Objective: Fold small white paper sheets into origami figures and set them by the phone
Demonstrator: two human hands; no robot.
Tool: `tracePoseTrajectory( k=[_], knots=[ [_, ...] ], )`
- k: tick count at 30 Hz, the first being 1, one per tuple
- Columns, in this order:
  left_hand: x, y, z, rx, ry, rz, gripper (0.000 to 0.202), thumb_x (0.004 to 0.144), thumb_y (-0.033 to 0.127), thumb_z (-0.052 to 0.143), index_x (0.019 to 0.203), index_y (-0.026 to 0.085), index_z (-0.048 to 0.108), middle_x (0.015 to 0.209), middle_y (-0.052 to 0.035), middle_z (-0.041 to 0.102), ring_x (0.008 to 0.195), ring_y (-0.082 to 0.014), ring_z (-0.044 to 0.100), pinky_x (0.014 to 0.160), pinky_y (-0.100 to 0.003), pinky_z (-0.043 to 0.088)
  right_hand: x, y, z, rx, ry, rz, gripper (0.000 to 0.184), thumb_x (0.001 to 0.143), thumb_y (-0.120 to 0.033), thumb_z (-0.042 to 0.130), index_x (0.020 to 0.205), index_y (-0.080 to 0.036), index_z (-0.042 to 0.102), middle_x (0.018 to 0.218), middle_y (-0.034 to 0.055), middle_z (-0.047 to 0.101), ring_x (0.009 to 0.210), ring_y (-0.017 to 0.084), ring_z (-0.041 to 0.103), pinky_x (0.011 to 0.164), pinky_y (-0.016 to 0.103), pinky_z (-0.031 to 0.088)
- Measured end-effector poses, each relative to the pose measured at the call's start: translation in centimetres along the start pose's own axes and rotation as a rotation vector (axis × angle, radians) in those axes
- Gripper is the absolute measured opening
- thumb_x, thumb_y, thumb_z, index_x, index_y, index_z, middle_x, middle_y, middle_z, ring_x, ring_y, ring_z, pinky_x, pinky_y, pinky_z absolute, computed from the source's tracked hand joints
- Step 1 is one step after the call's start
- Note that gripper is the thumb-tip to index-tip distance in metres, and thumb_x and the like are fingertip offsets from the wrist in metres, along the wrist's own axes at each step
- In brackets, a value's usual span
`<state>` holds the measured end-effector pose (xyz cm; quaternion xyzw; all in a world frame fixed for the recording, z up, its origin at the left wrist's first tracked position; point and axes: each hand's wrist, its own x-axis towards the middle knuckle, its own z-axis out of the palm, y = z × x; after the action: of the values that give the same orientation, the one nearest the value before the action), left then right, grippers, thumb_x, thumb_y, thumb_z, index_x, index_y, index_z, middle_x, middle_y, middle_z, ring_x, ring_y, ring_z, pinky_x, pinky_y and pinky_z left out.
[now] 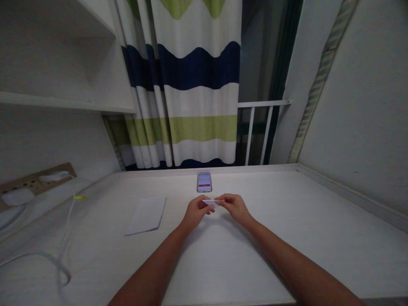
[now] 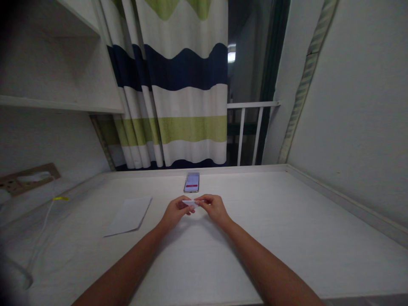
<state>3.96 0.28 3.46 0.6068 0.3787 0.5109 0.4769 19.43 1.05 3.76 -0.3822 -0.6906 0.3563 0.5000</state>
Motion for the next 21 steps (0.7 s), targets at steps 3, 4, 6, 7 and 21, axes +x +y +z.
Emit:
tracePoseTrajectory(
  k=[3,4,6,7,21],
  knots=[
    [-0.11,0.03,0.07,-0.024,-0.013,-0.028,0.030,0.052,0.031,0.070,0.071,0.013,0.056,0.062,-0.0026,0.063,0.055,-0.0145,0.060,0.051,-0.024,0.045,0.00,-0.32,-0.03,-0.002,0.017,0.008,0.021,0.064,-0.034,0.061,0.070,-0.016,0.067,0.069,0.0050,0.067,0.064,0.016,0.059,0.061,0.028,0.045],
    [-0.12,0.02,0.06,-0.029,-0.014,-0.030,0.030,0.052,0.032,0.070,0.072,0.013,0.057,0.063,-0.0033,0.064,0.056,-0.0150,0.060,0.052,-0.024,0.046,0.01,-0.40,0.00,0.006,0.021,0.013,0.020,0.064,-0.034,0.061,0.070,-0.016,0.067,0.069,0.0048,0.067,0.063,0.016,0.059,0.061,0.028,0.044],
    [-0.10,-0.03,-0.03,-0.038,-0.010,-0.028,0.030,0.053,0.032,0.070,0.073,0.013,0.058,0.064,-0.0040,0.064,0.058,-0.0157,0.061,0.055,-0.025,0.047,0.03,-0.46,0.10,0.038,0.031,0.034,0.021,0.062,-0.033,0.062,0.071,-0.015,0.068,0.066,0.0041,0.067,0.060,0.015,0.058,0.059,0.027,0.044],
    [-0.06,-0.06,-0.10,-0.045,-0.001,-0.030,0.030,0.053,0.032,0.070,0.073,0.012,0.058,0.063,-0.0040,0.064,0.058,-0.0160,0.061,0.055,-0.026,0.047,0.05,-0.45,0.14,0.059,0.037,0.043,0.022,0.062,-0.033,0.063,0.073,-0.015,0.067,0.065,0.0036,0.066,0.058,0.014,0.057,0.058,0.026,0.044],
    [-0.13,0.01,-0.39,-0.208,-0.035,-0.080,0.046,0.064,0.043,0.060,0.094,0.008,0.060,0.085,-0.0130,0.066,0.074,-0.0220,0.063,0.072,-0.035,0.049,0.26,-0.22,0.03,0.133,0.061,0.020,0.022,0.066,-0.035,0.060,0.070,-0.014,0.065,0.060,0.0032,0.063,0.057,0.013,0.057,0.049,0.023,0.042]
  ],
)
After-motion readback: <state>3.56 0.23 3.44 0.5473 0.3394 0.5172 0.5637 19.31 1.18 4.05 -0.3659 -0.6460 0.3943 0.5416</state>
